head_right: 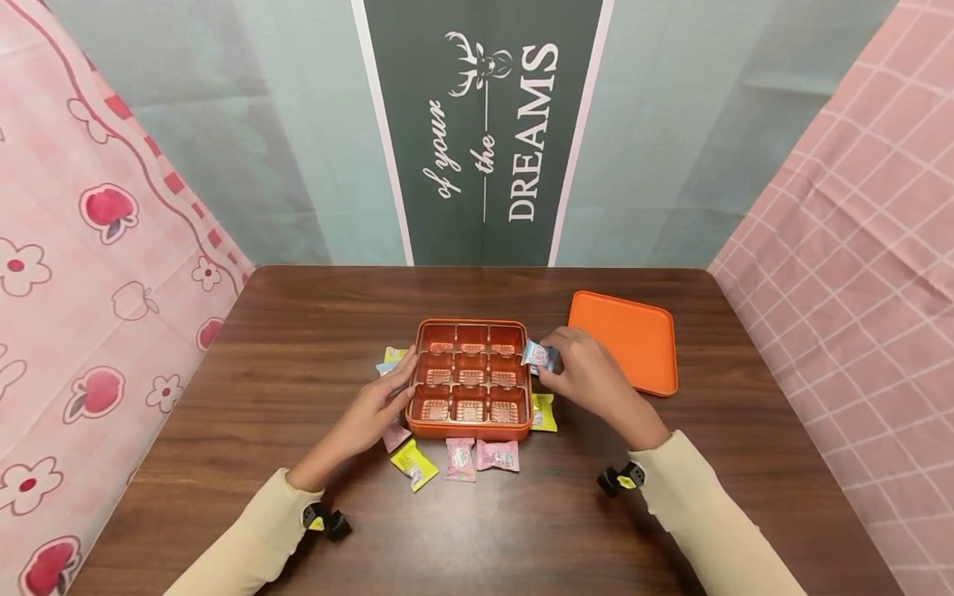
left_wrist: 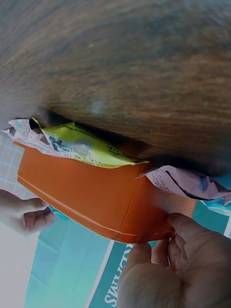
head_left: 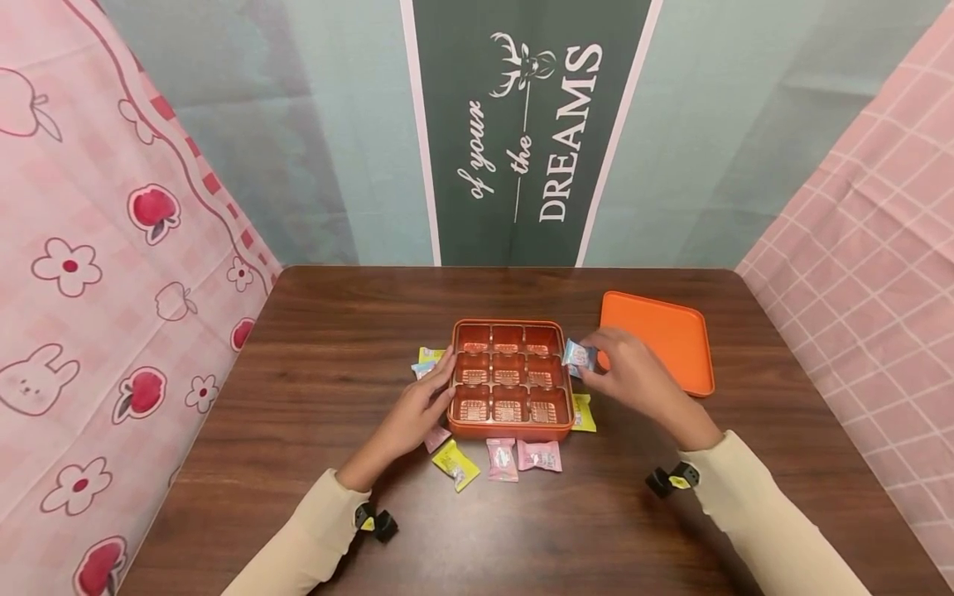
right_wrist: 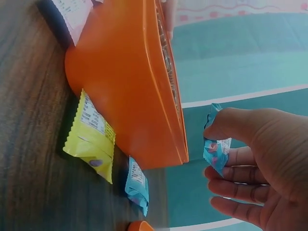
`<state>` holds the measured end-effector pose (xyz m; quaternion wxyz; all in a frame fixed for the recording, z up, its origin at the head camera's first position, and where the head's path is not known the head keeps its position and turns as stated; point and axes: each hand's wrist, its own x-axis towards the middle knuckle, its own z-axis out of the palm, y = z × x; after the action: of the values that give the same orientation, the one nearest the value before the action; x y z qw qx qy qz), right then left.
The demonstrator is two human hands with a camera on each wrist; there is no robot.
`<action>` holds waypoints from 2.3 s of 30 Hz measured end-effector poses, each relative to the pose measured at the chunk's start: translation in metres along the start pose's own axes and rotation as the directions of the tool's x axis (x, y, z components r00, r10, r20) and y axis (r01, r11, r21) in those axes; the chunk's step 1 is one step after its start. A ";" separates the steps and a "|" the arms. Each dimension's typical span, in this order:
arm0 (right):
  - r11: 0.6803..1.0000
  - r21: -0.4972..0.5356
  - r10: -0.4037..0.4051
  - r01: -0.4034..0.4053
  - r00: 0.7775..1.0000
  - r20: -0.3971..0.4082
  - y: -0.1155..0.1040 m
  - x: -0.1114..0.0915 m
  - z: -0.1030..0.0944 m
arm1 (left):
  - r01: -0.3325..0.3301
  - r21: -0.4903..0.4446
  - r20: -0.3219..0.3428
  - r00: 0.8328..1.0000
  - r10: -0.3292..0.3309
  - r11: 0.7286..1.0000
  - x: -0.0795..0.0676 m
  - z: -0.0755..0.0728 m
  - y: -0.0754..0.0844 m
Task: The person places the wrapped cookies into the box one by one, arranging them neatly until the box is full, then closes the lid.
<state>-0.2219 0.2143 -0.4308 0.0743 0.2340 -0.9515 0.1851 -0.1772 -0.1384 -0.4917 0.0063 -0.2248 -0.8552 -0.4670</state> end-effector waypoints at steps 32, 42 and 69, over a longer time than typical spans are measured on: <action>0.994 -0.089 -0.056 0.065 0.993 0.100 -0.005 0.051 0.006 | 0.054 -0.009 0.025 0.998 -0.054 0.998 0.000 0.000 0.002; 0.989 -0.118 -0.069 0.085 0.989 0.135 -0.007 0.058 0.010 | 0.041 -0.003 0.021 0.999 -0.041 0.999 0.001 0.001 0.001; 0.980 -0.187 -0.017 0.066 0.967 0.255 -0.021 0.071 0.013 | 0.022 -0.007 0.017 1.000 -0.022 1.000 0.000 0.001 0.001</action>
<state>-0.2751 0.1618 -0.4199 -0.0210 0.2673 -0.9616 0.0588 -0.1773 -0.1374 -0.4914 -0.0069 -0.2191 -0.8559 -0.4684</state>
